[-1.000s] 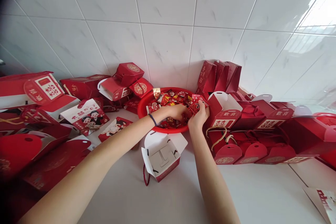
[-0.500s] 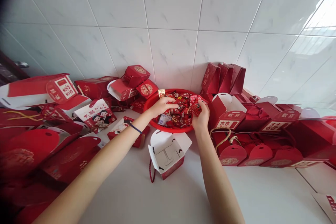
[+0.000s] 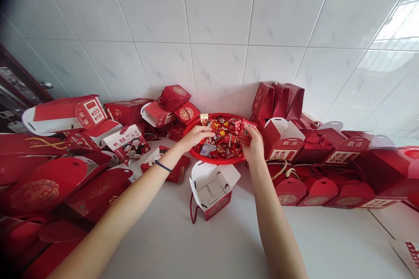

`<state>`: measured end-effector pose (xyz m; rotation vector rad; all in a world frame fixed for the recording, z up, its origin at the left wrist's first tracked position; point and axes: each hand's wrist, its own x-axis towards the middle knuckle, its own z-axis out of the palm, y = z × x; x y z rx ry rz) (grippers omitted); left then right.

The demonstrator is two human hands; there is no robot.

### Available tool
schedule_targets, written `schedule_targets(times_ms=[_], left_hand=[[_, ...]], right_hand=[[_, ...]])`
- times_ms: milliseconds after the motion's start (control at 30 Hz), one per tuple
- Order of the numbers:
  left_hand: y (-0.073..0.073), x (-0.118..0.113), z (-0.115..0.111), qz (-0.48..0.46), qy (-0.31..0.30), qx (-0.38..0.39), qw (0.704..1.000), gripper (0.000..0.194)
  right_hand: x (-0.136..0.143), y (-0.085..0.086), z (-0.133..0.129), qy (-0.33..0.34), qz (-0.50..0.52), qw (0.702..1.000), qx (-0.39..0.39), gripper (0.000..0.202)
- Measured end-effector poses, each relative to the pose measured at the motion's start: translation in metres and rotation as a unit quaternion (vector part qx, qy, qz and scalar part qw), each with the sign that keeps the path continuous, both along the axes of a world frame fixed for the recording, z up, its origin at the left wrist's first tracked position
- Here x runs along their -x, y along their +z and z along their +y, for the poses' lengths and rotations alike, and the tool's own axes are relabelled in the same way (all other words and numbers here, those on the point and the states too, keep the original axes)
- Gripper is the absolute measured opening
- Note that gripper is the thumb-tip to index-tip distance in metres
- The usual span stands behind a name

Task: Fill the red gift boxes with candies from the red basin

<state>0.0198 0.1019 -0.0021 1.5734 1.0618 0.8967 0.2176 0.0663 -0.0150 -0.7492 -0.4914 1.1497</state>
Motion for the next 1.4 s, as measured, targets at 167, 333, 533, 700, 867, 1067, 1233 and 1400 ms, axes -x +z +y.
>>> schedule_targets(times_ms=[167,333,533,700,867,1067,1233,1400], left_hand=[[0.005,-0.001,-0.011,-0.055,0.010,0.006,0.998,0.023],[0.009,0.000,-0.033,-0.113,-0.015,0.014,0.993,0.030],[0.011,-0.004,-0.060,-0.163,-0.022,0.015,0.986,0.031],[0.009,-0.012,-0.074,-0.220,-0.025,0.087,0.971,0.021],[0.000,-0.010,-0.081,-0.140,-0.078,0.071,0.985,0.018],[-0.003,0.002,-0.088,0.100,-0.139,-0.061,0.983,0.020],[-0.001,0.000,-0.093,0.200,-0.150,-0.116,0.961,0.017],[-0.001,0.001,-0.095,0.096,-0.142,-0.013,0.985,0.037]], right_hand=[[0.005,0.015,-0.015,0.068,-0.041,0.997,-0.010,0.017],[0.004,0.028,-0.034,0.188,-0.122,0.974,-0.029,0.025],[-0.001,0.039,-0.054,0.241,-0.279,0.928,-0.047,0.031],[-0.008,0.047,-0.065,0.198,-0.369,0.906,-0.065,0.024],[-0.008,0.048,-0.068,0.207,-0.401,0.891,-0.047,0.023],[-0.009,0.048,-0.069,0.198,-0.415,0.886,-0.056,0.025],[-0.011,0.050,-0.071,0.167,-0.405,0.896,-0.070,0.028],[-0.009,0.052,-0.071,0.132,-0.307,0.939,-0.077,0.031]])
